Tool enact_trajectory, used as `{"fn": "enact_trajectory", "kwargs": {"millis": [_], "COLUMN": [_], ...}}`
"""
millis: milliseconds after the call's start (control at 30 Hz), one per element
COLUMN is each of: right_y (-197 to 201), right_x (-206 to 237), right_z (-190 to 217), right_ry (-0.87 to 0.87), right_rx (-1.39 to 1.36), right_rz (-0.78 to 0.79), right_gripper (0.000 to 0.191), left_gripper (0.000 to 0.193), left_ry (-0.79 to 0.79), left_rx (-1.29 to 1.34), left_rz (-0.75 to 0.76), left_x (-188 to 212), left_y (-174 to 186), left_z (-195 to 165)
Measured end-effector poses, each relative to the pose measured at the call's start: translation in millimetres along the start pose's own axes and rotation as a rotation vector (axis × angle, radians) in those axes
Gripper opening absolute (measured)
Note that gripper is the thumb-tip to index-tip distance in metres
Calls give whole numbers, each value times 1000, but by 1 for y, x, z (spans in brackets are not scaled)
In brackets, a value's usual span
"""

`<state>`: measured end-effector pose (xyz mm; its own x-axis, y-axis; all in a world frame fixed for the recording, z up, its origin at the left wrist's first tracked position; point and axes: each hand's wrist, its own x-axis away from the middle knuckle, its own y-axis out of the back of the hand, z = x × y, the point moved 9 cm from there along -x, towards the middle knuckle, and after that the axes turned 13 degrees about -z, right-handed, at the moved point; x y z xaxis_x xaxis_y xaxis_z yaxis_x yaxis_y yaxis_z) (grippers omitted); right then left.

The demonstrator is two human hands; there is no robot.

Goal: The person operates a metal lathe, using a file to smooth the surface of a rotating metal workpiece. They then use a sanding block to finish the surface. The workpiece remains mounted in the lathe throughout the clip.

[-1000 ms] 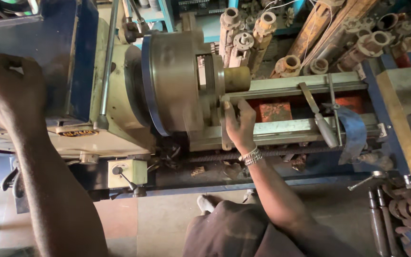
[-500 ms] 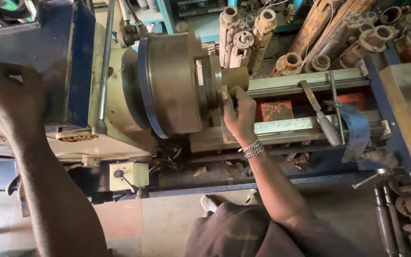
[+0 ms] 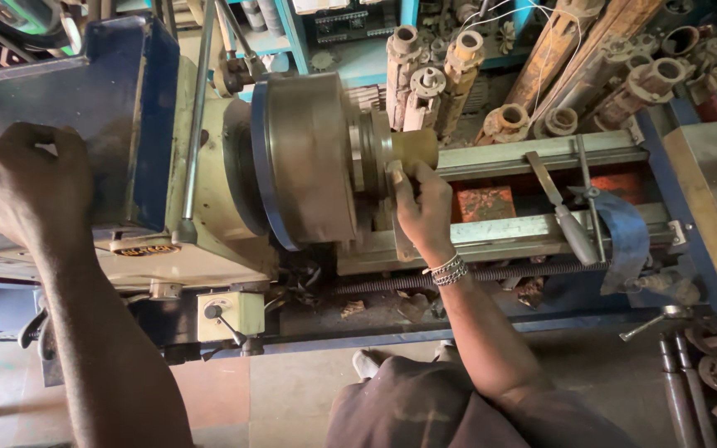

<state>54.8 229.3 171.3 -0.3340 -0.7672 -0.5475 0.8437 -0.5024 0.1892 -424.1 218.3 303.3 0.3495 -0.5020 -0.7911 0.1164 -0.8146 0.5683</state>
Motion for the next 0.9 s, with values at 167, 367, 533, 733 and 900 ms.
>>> {"fn": "enact_trajectory", "kwargs": {"millis": [167,367,533,733,900], "right_y": [2,0,-4,-1,-7], "right_x": [12,12,5,8,3], "right_z": [-2,-2,-15,-7,-16], "right_ry": [-29,30,-70,17,-49], "right_rx": [-100,-60,-22,-53,-111], "right_rz": [-13,-58,-39,-56,-47], "right_gripper": [16,14,19,20,22], "left_gripper": [21,18,17,17,15], "left_ry": [27,5,44,40,30], "left_rx": [8,7,16,27,33], "left_rz": [18,-15,7,0,-3], "left_x": [2,2,1,2,1], "left_y": [-2,2,2,6,7], "left_z": [3,-2,-1,-6,-9]}}
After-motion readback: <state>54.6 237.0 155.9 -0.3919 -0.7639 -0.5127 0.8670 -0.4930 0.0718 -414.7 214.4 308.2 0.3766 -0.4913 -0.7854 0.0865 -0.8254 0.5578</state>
